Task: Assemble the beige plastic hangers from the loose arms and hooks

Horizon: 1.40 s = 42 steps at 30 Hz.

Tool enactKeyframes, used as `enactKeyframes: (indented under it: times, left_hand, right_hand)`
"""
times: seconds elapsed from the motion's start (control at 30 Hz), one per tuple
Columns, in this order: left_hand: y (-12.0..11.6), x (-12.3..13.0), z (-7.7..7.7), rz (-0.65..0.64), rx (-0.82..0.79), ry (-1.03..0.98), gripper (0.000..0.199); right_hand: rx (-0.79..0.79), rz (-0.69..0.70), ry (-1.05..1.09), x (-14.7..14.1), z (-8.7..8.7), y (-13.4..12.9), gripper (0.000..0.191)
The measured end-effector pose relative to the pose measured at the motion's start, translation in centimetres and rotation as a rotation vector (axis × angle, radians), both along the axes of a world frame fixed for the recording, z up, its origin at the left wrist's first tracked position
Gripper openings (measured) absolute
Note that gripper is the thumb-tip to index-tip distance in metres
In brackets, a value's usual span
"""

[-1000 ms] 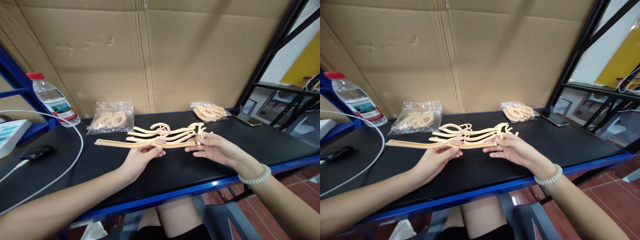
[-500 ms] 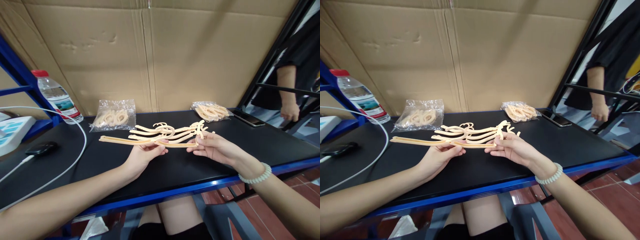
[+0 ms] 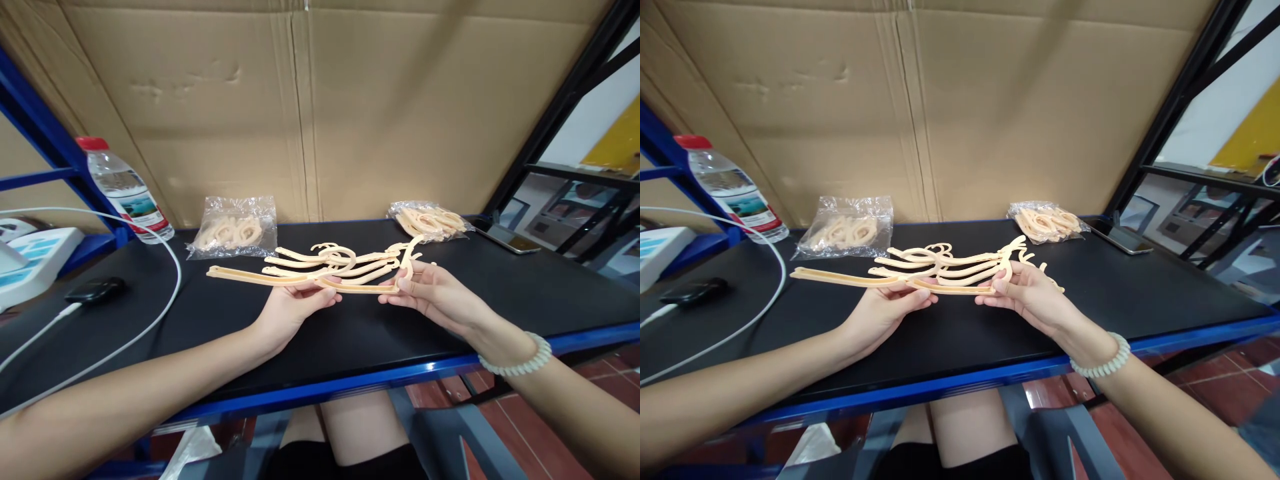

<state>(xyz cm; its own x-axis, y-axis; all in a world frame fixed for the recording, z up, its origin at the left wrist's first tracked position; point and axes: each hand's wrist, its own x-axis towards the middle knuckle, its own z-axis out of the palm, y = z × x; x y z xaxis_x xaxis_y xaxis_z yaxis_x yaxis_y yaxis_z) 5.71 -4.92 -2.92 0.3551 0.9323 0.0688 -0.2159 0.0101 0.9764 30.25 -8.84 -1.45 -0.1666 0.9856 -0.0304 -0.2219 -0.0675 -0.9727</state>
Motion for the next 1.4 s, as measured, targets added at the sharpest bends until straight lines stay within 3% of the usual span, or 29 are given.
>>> enactKeyframes:
  times: [0.6,0.83,1.0,1.2,1.3,1.4]
  left_hand:
    - [-0.1,-0.1,0.5,0.044,-0.021,0.029,0.021]
    - [-0.1,-0.1,0.8,0.08,-0.061,0.001,0.018]
    - [-0.1,-0.3,1.0,0.096,-0.081,-0.01,0.02]
    - [0.0,-0.4,1.3,0.06,-0.092,-0.051,0.02]
    - [0.3,-0.6,2.1,0.076,-0.098,-0.137,0.013]
    - [1.1,-1.2,3.4,0.182,-0.13,-0.209,0.013]
  right_hand:
    - [0.096,-0.155,0.057,-1.2,-0.5,-0.1,0.031]
    - [0.118,-0.153,-0.06,-1.4,-0.1,-0.2,0.03]
    - [0.173,-0.228,-0.169,-0.6,0.7,0.4,0.024]
    - [0.239,-0.27,0.009,1.4,1.6,2.1,0.019]
    - [0.251,-0.264,0.024,2.4,1.9,3.0,0.019]
    - [0.268,-0.304,0.018,3.5,2.4,4.0,0.021]
